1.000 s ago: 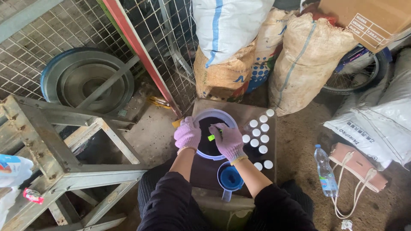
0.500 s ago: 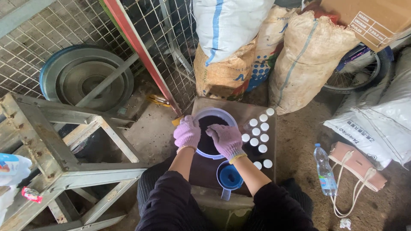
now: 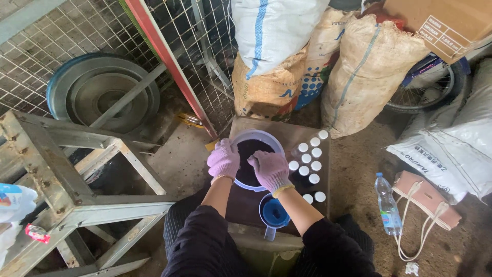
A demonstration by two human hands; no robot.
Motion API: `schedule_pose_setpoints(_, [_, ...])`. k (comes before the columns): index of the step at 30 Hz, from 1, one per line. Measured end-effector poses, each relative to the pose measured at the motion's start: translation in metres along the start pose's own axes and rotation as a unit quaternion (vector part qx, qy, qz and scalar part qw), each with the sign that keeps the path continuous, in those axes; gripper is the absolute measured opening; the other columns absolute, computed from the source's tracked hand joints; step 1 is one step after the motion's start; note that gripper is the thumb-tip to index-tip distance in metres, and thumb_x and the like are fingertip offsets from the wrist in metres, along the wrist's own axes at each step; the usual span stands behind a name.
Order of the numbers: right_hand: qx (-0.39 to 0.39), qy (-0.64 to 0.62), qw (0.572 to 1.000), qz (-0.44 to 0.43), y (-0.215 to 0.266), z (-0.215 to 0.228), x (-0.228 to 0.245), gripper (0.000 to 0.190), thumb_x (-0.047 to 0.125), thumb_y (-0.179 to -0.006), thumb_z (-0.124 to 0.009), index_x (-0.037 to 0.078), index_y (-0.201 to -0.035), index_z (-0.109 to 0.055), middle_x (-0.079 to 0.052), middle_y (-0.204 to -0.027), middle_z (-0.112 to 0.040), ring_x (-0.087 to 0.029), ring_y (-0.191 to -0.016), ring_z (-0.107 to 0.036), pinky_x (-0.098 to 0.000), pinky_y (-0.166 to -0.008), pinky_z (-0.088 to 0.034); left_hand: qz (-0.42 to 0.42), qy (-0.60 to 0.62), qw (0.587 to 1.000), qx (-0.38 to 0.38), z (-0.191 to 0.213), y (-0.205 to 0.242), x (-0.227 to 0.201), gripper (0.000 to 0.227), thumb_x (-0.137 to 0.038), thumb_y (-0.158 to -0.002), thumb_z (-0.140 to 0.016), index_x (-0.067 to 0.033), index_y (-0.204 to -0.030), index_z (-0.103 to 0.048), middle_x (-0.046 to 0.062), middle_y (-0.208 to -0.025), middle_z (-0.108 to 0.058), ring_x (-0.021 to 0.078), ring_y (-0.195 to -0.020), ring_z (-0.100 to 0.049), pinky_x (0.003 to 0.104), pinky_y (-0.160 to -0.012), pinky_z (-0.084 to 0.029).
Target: The person scoops a dark liquid from a white bucket using a green ladle and pours it into a blue measuring cup. They then stir the contents of the bucket with the ladle. The person repeats the scooping and pouring process multiple times.
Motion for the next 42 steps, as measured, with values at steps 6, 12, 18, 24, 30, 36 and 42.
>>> schedule_pose_setpoints(6, [-0.08,-0.086,0.991,0.071,0.002,0.017,0.003,0.022,0.041,-0.099,-0.057,0.026,-0.101,-0.073,-0.001,-0.085,-0.076,-0.022,-0.085,-0.077,-0.0342,-0.08,-0.06,-0.035,-0.011,0.996,-0.083,-0.01,-0.002,0.002,0.03,-0.052,-0.097,-0.053,-0.0243,-0.106,-0.058,0.003,-0.099,-0.065,0.0263,-0.089,-0.073,0.046,-0.077,-0.063])
schedule_pose_setpoints(12, [-0.127,-0.273,0.951,0.072,0.011,0.049,0.002,0.017,0.043,-0.091,-0.072,0.028,-0.098,-0.078,-0.002,-0.088,-0.079,-0.022,-0.088,-0.077,-0.0317,-0.081,-0.06,0.0,0.004,1.0,-0.018,-0.012,-0.009,0.003,0.032,-0.054,-0.097,-0.051,-0.0259,-0.11,-0.057,0.001,-0.104,-0.064,0.0261,-0.094,-0.072,0.048,-0.079,-0.062])
schedule_pose_setpoints(18, [-0.034,-0.303,0.95,0.067,0.015,0.06,0.003,0.024,0.051,-0.095,-0.068,0.031,-0.103,-0.079,0.0,-0.091,-0.08,-0.02,-0.088,-0.078,-0.0317,-0.083,-0.062,0.022,0.034,0.998,0.038,-0.002,-0.005,0.001,0.034,-0.057,-0.098,-0.048,-0.0278,-0.114,-0.058,0.0,-0.113,-0.066,0.0261,-0.102,-0.073,0.048,-0.084,-0.062])
schedule_pose_setpoints(24, [-0.038,-0.151,0.977,0.143,0.022,0.066,0.016,0.029,0.049,-0.099,-0.057,0.026,-0.103,-0.074,-0.004,-0.088,-0.078,-0.026,-0.086,-0.076,-0.0387,-0.08,-0.062,0.005,0.036,0.999,0.016,0.004,-0.001,0.002,0.033,-0.056,-0.098,-0.047,-0.027,-0.11,-0.057,0.001,-0.108,-0.066,0.0268,-0.098,-0.074,0.047,-0.083,-0.063])
schedule_pose_setpoints(30, [-0.1,-0.128,0.977,0.135,0.014,0.051,0.011,0.025,0.046,-0.101,-0.055,0.029,-0.1,-0.074,0.001,-0.083,-0.078,-0.02,-0.078,-0.077,-0.0326,-0.072,-0.061,-0.046,0.001,0.993,-0.105,-0.016,-0.008,0.005,0.027,-0.053,-0.095,-0.054,-0.0275,-0.103,-0.056,0.0,-0.094,-0.062,0.0222,-0.085,-0.075,0.041,-0.074,-0.064])
schedule_pose_setpoints(36, [-0.039,-0.029,0.994,0.1,-0.001,0.012,0.004,0.029,0.048,-0.105,-0.045,0.031,-0.115,-0.066,0.002,-0.093,-0.075,-0.02,-0.09,-0.076,-0.033,-0.08,-0.06,-0.022,0.026,0.998,-0.046,0.005,-0.002,0.002,0.029,-0.054,-0.096,-0.053,-0.0263,-0.102,-0.057,0.0,-0.096,-0.063,0.0239,-0.088,-0.075,0.043,-0.078,-0.063])
schedule_pose_setpoints(42, [-0.066,-0.039,0.997,0.031,0.001,0.012,-0.003,0.026,0.053,-0.1,-0.05,0.032,-0.1,-0.067,0.005,-0.079,-0.071,-0.018,-0.078,-0.075,-0.0325,-0.074,-0.057,0.019,0.09,0.995,0.039,0.024,0.002,-0.001,0.026,-0.052,-0.095,-0.057,-0.0274,-0.102,-0.062,0.001,-0.105,-0.069,0.0266,-0.103,-0.074,0.044,-0.088,-0.062])
Point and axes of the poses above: each hand's wrist, its own y-axis away from the middle knuckle, its own z-axis out of the back of the hand, x = y × z, the point moved 6 cm from there along -y, towards the middle knuckle
